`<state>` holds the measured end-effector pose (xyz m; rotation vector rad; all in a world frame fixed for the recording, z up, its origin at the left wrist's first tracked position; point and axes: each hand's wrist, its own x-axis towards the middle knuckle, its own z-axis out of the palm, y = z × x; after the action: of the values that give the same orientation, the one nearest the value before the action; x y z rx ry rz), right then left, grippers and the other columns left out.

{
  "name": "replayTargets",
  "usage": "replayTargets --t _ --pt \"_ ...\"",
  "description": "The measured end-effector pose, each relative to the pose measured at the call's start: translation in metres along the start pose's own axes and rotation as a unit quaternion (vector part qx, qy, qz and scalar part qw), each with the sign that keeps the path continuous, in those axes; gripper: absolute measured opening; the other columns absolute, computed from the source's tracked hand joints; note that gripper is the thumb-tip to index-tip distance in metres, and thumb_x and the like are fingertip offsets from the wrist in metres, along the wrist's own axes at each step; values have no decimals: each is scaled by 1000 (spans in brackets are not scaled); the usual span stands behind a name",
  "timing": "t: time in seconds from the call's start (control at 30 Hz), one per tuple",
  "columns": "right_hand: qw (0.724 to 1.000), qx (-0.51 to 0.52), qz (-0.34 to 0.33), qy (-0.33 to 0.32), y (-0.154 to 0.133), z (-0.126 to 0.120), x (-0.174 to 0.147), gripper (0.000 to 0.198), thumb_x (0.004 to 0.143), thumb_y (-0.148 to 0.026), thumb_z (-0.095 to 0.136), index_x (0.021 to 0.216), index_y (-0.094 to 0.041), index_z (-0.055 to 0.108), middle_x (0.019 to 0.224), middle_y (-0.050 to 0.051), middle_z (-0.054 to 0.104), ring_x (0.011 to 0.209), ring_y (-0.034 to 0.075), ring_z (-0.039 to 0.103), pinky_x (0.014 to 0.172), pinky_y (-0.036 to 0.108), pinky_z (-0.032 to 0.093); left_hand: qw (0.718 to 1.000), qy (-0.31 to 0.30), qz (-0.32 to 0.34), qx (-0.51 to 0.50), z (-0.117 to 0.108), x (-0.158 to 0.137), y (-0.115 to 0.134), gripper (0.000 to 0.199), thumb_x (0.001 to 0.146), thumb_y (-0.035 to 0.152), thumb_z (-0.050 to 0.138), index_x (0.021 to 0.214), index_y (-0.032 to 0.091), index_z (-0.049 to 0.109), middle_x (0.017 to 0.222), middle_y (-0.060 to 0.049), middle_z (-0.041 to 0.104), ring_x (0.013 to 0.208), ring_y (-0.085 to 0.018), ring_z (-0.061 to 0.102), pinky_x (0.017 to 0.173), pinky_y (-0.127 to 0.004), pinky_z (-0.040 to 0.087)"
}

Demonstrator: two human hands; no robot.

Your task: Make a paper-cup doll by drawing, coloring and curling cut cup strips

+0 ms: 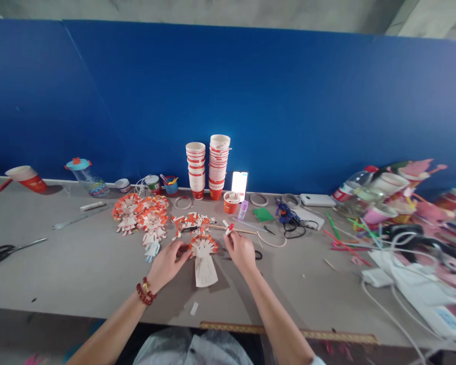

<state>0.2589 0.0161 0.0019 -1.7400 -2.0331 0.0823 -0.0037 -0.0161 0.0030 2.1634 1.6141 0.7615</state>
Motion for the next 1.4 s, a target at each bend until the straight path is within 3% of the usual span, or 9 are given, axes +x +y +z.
replayTargets --t 0.17,0.27,0.4,0.6,0.8,0.97,1.07,1.17,1.4 --pt "1000 22 21 0 -6 -5 -3 27 92 -33 45 88 -16 67 70 6 68 63 18 62 58 24 36 1000 14 -14 -3 1 0 2 29 92 44 48 108 20 49 96 -7 67 77 -20 66 66 -29 49" --pt "993 110 29 16 -17 -16 -14 24 90 -31 46 101 -20 65 76 3 70 62 16 62 60 22 40 999 0 -32 -27 -1 -4 5 35 93 47 47 114 19 44 88 -4 68 72 -20 66 63 -28 47" --pt "972 221 45 -69 -31 -32 -39 24 94 -35 40 100 -24 60 77 0 70 58 15 62 60 22 44 997 -14 -44 -59 -5 -16 8 35 93 47 46 116 21 41 80 -1 68 66 -19 65 59 -26 45" --pt "962 228 69 -130 -45 -29 -73 23 91 -27 38 105 -26 56 70 0 67 61 19 65 58 26 45 989 -73 -55 -115 -5 -38 17 23 93 40 46 109 23 45 68 2 64 62 -19 64 57 -25 43" --pt "888 419 149 -117 -61 -4 -87 10 88 -34 47 92 -25 48 66 -2 60 49 16 61 42 22 43 973 -67 -77 -208 4 -41 26 23 93 40 46 108 22 44 66 2 62 54 -17 61 55 -26 45" --pt "895 428 121 14 -71 1 -89 19 85 -40 54 87 -21 52 77 3 61 64 16 60 58 24 50 900 20 -155 -407 12 -45 28 31 89 49 53 101 21 43 80 -1 66 57 -14 62 53 -25 49" --pt "895 428 125 21 -75 0 -93 20 87 -40 53 89 -21 53 76 2 61 63 16 59 57 23 49 844 70 -185 -499 13 -43 34 34 86 49 59 99 20 48 86 -2 66 74 -15 65 65 -25 52" --pt "906 410 104 -3 -79 -2 -98 13 89 -34 51 92 -22 54 71 0 60 60 15 58 56 22 47 823 38 -179 -537 13 -37 40 36 82 46 66 101 18 55 91 -2 67 85 -17 65 72 -25 51" --pt "926 374 53 25 -84 -4 -104 15 89 -26 48 96 -21 60 83 5 66 71 17 63 65 24 50 782 31 -259 -566 15 -24 47 39 73 52 71 80 14 64 70 -2 66 65 -17 62 60 -25 48"
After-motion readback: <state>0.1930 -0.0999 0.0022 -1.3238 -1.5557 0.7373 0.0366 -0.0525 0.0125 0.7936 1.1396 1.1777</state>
